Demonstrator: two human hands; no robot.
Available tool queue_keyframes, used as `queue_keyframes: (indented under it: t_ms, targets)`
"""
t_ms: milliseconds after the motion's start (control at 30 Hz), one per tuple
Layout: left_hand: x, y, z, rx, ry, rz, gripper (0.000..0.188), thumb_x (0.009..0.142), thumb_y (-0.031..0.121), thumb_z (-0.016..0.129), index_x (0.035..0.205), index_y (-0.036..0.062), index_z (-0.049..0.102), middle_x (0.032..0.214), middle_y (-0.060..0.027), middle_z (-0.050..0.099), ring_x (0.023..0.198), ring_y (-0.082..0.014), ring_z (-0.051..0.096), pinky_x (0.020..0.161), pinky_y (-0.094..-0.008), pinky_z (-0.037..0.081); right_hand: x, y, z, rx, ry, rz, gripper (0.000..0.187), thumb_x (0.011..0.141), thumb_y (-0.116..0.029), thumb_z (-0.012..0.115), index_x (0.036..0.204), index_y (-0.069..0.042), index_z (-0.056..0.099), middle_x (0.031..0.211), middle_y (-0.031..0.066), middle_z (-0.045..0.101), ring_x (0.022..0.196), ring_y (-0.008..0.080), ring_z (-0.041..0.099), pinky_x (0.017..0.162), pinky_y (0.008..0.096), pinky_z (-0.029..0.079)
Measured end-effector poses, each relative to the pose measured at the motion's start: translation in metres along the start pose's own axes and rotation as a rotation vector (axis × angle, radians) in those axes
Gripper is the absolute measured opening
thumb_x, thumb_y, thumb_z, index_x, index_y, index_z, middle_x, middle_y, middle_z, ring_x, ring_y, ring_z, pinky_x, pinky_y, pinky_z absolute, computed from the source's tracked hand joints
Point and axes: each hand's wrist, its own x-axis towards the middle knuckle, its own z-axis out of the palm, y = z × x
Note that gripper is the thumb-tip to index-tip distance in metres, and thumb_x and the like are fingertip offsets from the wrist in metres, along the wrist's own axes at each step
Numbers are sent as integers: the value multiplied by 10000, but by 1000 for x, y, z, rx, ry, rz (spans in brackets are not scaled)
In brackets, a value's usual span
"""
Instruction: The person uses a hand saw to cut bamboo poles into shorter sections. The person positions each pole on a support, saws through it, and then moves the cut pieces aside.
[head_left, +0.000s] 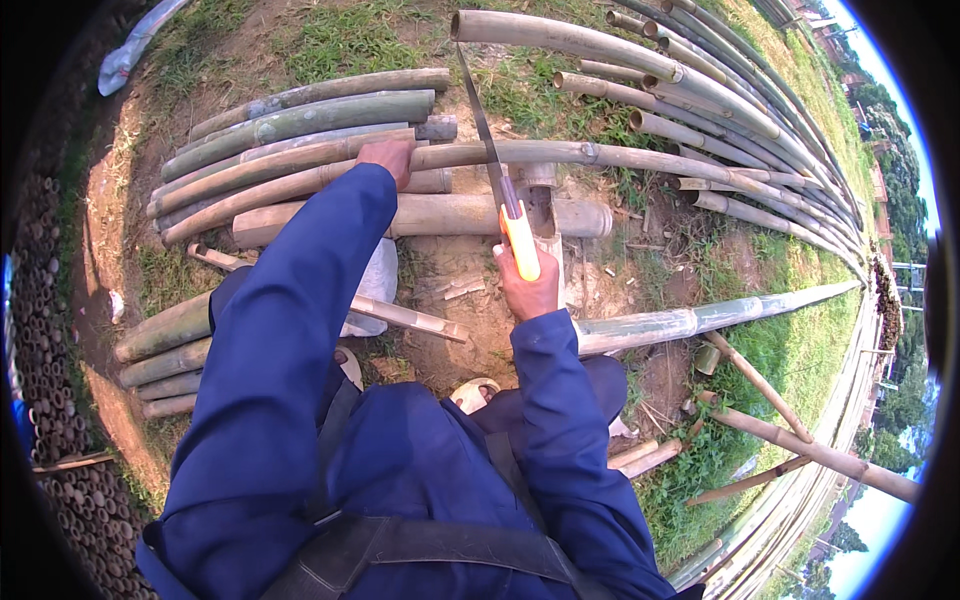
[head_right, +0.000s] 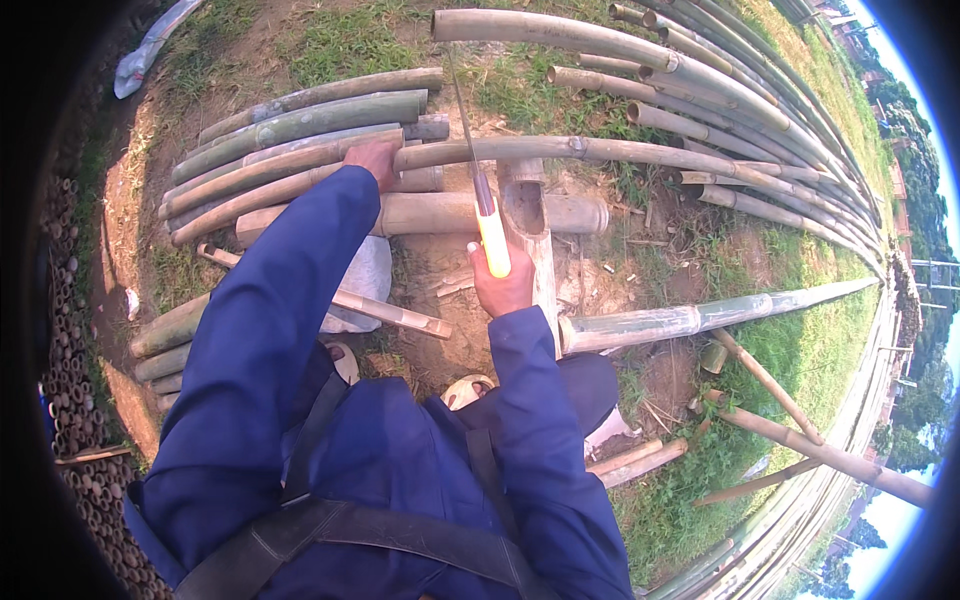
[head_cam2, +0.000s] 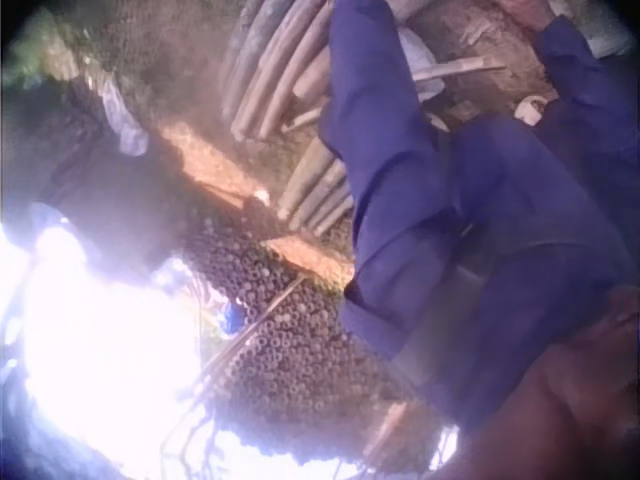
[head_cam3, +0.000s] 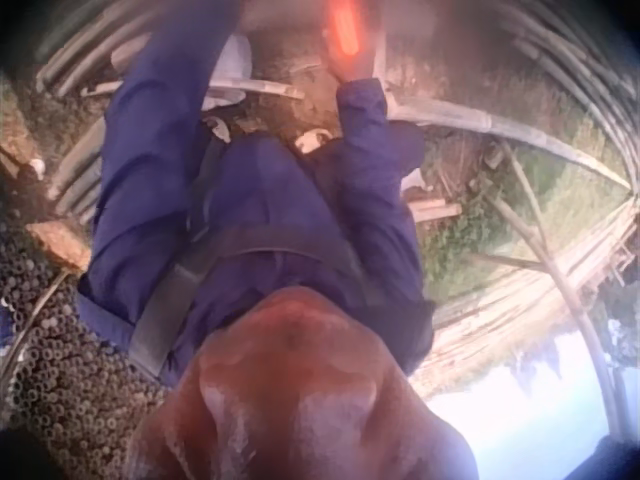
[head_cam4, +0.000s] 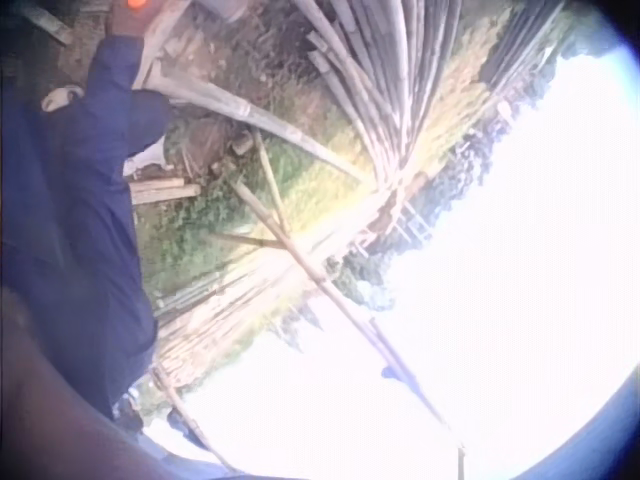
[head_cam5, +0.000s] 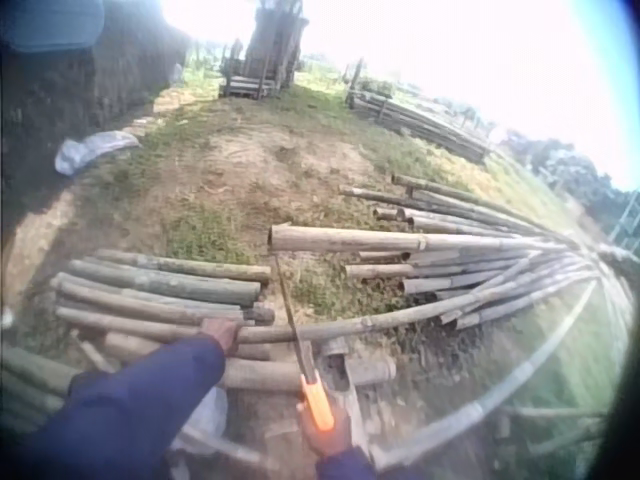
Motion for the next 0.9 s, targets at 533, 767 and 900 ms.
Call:
queue_keyframes:
  t_ms: [533,767,900]
  targets:
    - [-7,-5,14,-75,96,50,328,871,128,578,1190,104,645,974,-192,737,947,-380,718,794,-523,560,-3,-19,2,-19,-40,-61,165,925,-96,746,869,35,662,643,34,572,586,93,485,541,311,427]
    - [-12,-7,14,-78,58,11,349,865,142,594,1210,139,648,977,-185,737,953,-370,718,800,-515,561,-122,-27,-35,-176,-15,3,317,899,-10,701,1210,51,696,778,93,697,679,98,626,665,282,522]
    - [-10,1,9,-106,93,33,366,859,147,605,1222,149,648,995,-187,737,966,-371,715,816,-511,561,-16,-4,14,-53,99,-64,230,905,-103,742,764,30,619,598,92,567,539,126,489,524,343,420]
